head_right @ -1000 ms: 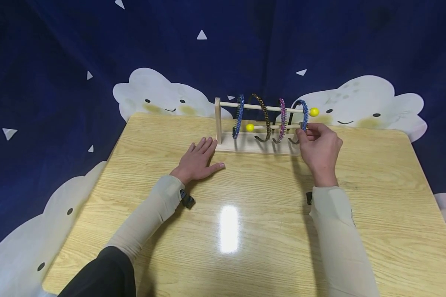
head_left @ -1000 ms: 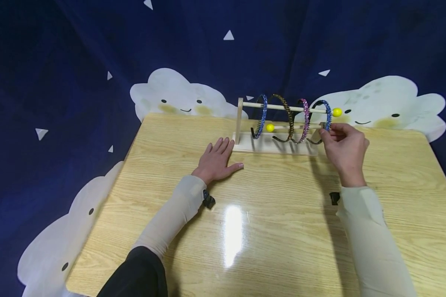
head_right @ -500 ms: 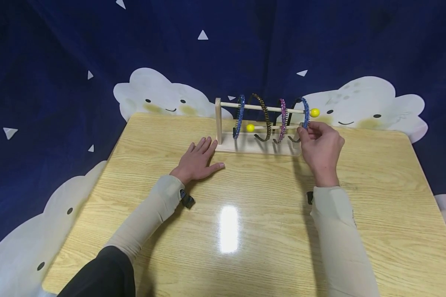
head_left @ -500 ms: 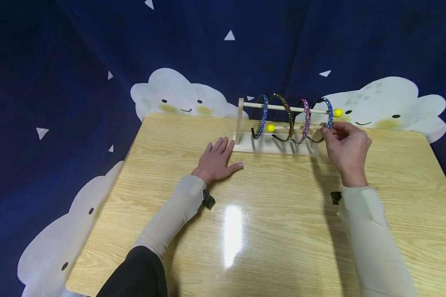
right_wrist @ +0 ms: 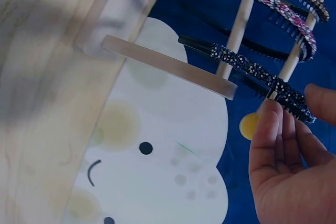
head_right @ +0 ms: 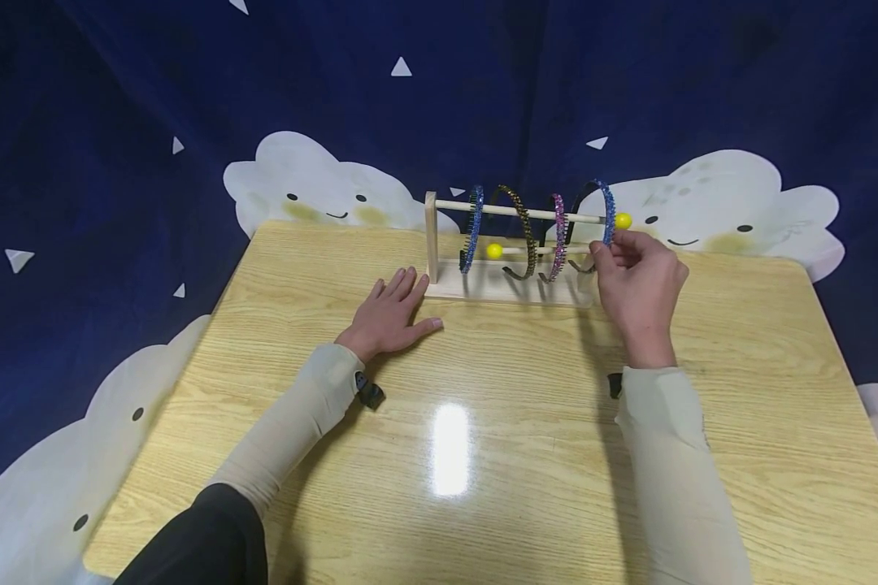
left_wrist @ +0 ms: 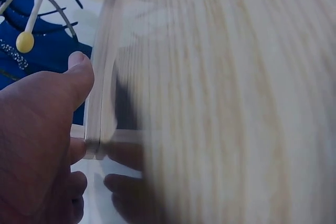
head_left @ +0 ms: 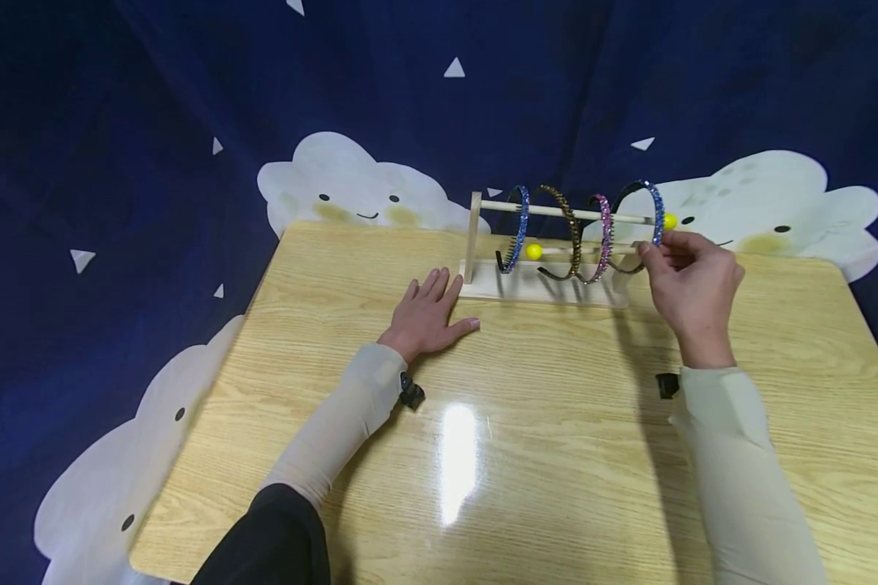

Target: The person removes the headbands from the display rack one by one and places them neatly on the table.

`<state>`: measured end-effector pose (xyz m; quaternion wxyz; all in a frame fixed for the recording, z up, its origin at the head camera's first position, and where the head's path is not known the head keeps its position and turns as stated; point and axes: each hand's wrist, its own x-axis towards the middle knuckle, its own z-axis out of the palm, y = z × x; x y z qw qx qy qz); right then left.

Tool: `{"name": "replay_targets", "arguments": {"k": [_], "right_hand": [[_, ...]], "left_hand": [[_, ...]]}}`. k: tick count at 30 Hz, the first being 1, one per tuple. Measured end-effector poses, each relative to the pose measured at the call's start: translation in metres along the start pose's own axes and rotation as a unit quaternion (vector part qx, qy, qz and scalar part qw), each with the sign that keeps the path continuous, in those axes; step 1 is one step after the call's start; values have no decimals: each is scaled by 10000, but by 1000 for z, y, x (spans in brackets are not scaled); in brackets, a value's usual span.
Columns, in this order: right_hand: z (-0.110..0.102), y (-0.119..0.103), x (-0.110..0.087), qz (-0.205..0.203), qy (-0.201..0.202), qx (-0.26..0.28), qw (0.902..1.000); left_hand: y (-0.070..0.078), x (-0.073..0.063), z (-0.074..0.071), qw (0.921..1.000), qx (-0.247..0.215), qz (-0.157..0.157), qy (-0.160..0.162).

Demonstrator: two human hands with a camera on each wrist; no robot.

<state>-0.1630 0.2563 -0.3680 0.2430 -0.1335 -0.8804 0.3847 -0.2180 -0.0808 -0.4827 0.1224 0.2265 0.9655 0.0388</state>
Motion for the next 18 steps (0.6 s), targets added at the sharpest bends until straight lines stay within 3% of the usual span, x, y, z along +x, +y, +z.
{"name": "replay_targets", "arguments": {"k": [18], "right_hand": [[-21,-17,0,-232,390,120,9989]], "left_hand": [[1,-1,-2,10000,-45,-34,-58]]}}
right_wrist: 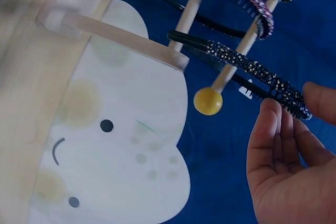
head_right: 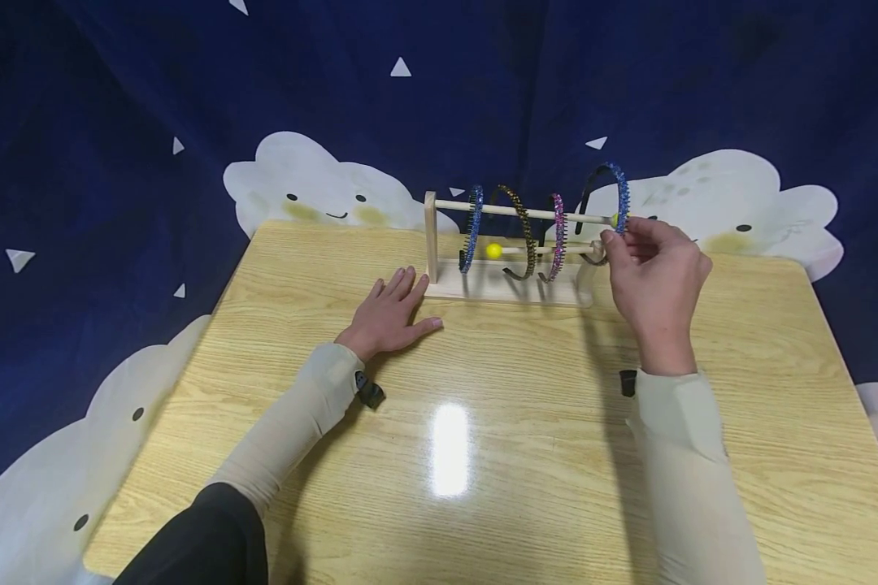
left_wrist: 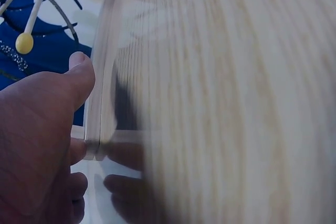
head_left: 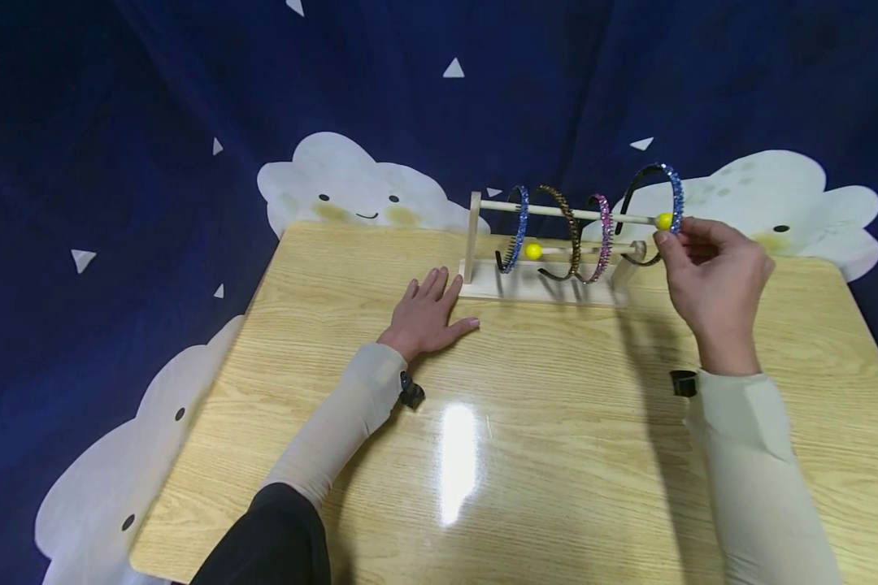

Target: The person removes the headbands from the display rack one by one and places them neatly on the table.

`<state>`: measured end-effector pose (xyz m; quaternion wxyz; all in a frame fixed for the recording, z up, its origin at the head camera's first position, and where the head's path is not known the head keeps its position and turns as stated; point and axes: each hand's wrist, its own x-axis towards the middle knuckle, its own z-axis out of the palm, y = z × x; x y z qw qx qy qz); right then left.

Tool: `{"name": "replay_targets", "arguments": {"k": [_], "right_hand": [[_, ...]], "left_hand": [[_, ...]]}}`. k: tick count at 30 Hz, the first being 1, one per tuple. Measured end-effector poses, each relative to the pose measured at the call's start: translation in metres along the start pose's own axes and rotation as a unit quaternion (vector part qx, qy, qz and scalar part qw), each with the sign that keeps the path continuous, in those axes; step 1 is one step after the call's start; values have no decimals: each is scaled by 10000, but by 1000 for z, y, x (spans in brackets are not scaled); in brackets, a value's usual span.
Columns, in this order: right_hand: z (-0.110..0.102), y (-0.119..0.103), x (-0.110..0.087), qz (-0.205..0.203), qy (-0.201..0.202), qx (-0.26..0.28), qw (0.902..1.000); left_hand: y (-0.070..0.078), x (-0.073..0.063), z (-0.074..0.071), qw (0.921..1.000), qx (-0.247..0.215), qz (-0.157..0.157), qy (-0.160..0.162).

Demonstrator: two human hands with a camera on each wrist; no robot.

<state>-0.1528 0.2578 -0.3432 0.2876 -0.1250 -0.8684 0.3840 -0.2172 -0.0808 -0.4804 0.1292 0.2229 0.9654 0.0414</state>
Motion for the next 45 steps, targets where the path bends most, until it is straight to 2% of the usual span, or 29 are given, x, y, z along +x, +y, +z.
{"name": "replay_targets", "arguments": {"k": [18,27,34,41,45], "right_hand": [[-17,-14,2,-122,282,304,9991],[-20,-20,5,-309,475,347,9978],[-27,-25,4,-273,516,393,9975],[-35,-30,-6,-854,509,281,9947],[-39,-31,-13,-1505,494,179,9872]], "left_hand": [[0,0,0,10000,2,0,-16],[1,-1,2,10000,-25,30,16],[2,-1,2,10000,-6,30,22],[2,-1,3,10000,-4,57,42],[2,-1,3,9999,-14,63,76]]}}
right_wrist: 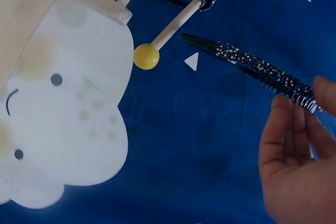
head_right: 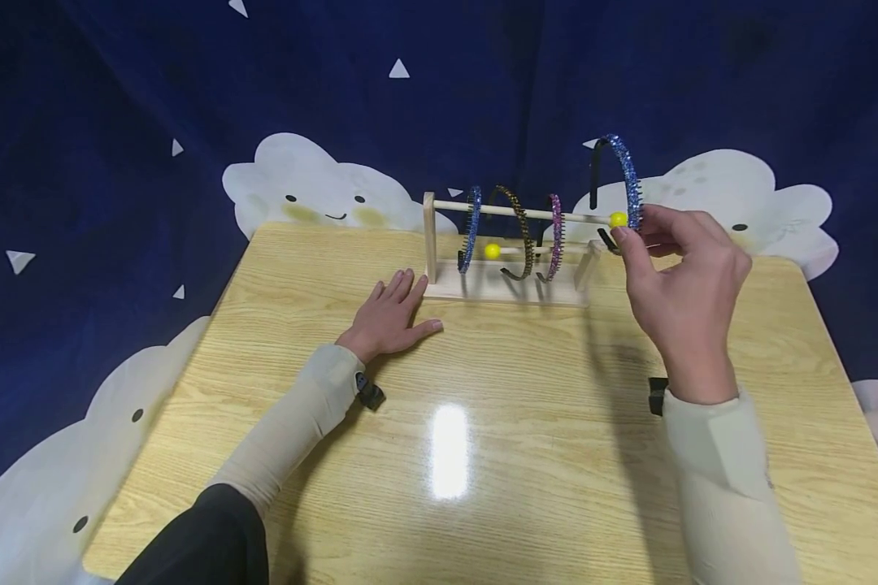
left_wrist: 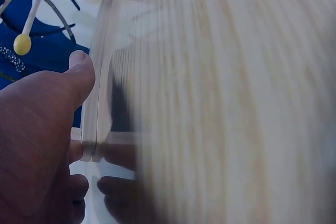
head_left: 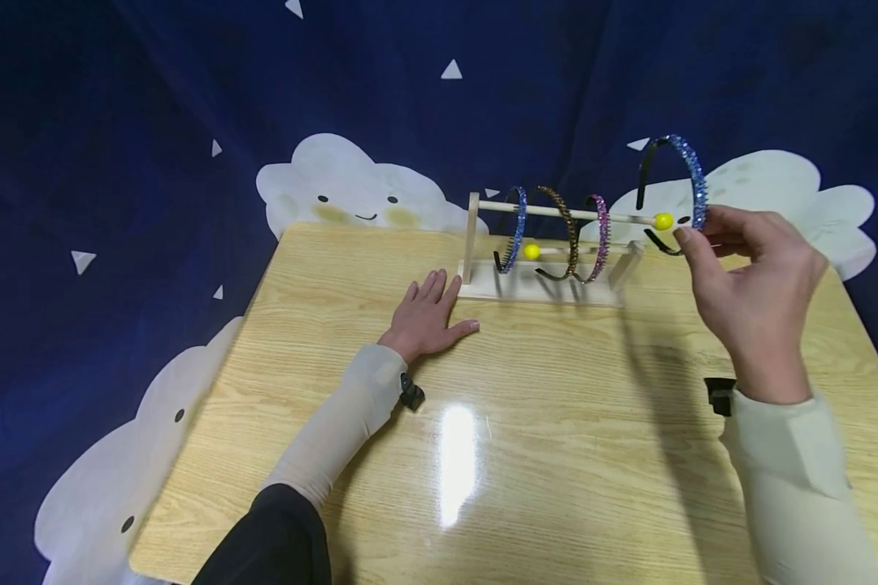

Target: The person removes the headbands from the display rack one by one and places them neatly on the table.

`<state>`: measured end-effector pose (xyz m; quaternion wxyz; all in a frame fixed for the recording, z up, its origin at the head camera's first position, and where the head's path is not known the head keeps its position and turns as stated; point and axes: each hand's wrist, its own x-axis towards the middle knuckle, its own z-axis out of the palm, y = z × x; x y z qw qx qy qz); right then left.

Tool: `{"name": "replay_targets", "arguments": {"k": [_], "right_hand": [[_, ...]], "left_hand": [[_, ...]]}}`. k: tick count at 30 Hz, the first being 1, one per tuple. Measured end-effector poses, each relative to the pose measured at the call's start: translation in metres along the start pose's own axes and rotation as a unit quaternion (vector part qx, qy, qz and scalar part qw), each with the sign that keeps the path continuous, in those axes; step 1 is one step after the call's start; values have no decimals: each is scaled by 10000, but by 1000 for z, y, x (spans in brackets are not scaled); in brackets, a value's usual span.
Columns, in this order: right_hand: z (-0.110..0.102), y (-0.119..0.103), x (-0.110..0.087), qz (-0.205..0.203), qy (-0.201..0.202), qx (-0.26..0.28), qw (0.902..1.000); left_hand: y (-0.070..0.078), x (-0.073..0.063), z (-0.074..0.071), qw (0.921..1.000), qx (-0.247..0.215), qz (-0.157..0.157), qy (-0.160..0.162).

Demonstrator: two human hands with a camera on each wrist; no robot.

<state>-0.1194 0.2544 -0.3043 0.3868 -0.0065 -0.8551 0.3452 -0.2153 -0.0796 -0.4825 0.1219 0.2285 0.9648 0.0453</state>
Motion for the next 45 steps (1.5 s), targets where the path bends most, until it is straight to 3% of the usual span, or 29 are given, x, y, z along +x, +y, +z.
{"name": "replay_targets", "arguments": {"k": [7,13,19,28,36,45], "right_hand": [[-7,1,-14,-1304,-263,-229,9908],[-11,1,-28,-1939,-700,-355,9779],[-11,2,-41,-2368,-1044,-492,9647],[-6,-1,-58,-2966,-1212,-389,9465],[-1,-6,-71,-3265,-1141,-298,9378],[5,-11,-85,-3577,-1409,-133,9231]], "left_hand": [[1,0,-2,10000,-17,21,16],[-1,-1,-2,10000,11,6,7],[-2,-1,-1,10000,1,-14,-11],[-1,-1,-3,10000,-47,-22,-50],[-1,-1,-3,10000,-18,-56,-42],[-2,0,-2,10000,10,-68,-48]]}}
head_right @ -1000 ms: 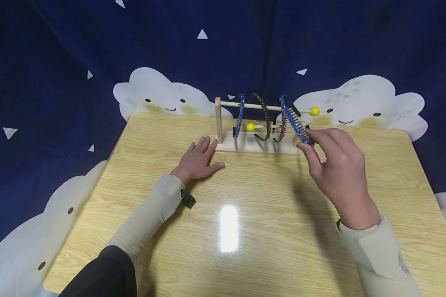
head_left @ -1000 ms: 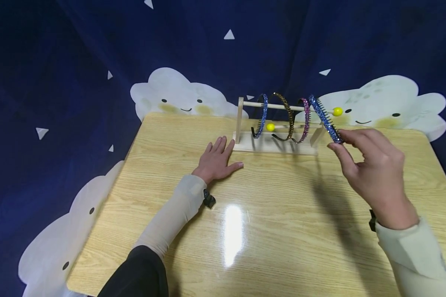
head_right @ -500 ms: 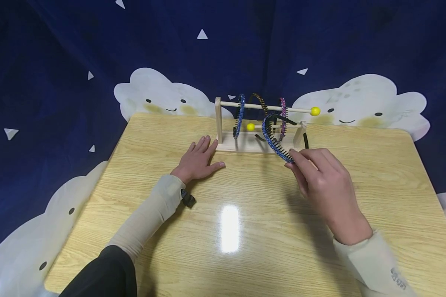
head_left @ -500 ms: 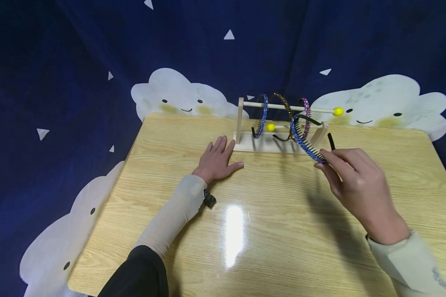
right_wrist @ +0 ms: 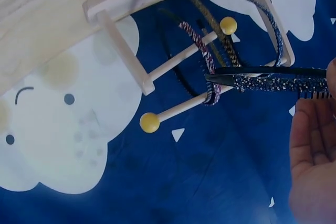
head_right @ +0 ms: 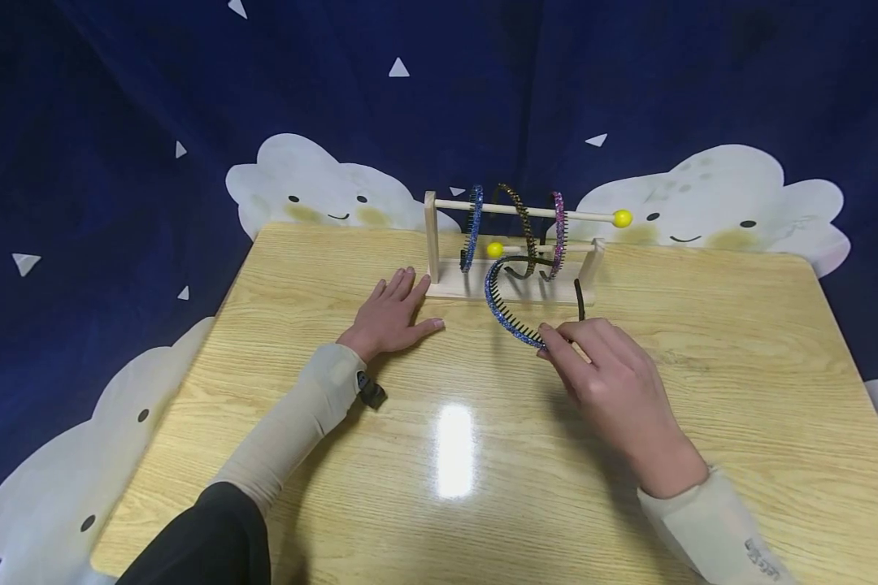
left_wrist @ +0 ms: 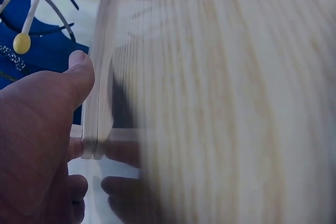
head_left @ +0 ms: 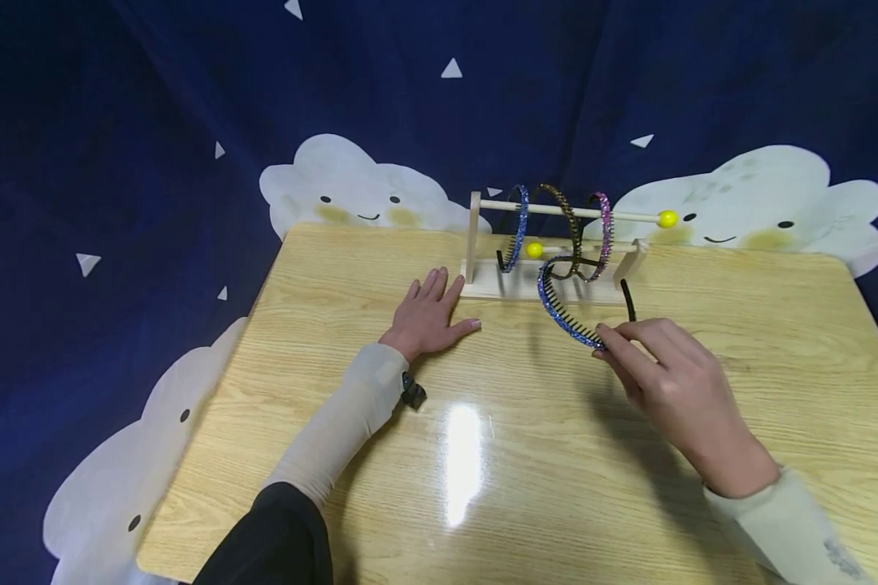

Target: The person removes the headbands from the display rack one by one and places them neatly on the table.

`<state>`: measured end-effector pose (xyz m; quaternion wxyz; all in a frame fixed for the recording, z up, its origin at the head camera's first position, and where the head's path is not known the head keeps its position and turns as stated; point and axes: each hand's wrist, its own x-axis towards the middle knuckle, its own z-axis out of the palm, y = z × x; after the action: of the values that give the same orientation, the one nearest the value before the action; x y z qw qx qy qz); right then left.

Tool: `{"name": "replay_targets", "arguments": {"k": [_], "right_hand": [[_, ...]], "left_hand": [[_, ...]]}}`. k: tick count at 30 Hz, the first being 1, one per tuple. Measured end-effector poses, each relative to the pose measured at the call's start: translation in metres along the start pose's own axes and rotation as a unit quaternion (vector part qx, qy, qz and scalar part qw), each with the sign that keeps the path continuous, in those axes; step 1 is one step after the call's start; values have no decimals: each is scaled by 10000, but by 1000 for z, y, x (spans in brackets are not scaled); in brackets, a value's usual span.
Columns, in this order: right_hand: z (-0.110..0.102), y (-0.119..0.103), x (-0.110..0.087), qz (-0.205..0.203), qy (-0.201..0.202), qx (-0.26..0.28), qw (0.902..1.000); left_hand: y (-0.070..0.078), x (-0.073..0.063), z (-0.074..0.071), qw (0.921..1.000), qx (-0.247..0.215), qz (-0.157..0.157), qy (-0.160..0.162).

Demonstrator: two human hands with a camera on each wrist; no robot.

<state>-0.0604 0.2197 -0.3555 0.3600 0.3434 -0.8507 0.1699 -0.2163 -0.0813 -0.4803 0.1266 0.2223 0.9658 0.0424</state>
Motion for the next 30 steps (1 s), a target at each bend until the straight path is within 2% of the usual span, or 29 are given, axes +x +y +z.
{"name": "replay_targets", "arguments": {"k": [7,11,20,30], "right_hand": [[5,-10,1,-264,138,131,9995],[10,-13,-2,-367,78,236,9990],[30,-5,-23,-567,-386,450,9966],[46,8,-40,-939,-1017,500,9891]], "left_hand": [[-1,0,0,10000,-30,-8,22],[-1,0,0,10000,-57,2,35],[-1,-1,0,10000,-26,3,33],[0,0,0,10000,-22,35,71]]}}
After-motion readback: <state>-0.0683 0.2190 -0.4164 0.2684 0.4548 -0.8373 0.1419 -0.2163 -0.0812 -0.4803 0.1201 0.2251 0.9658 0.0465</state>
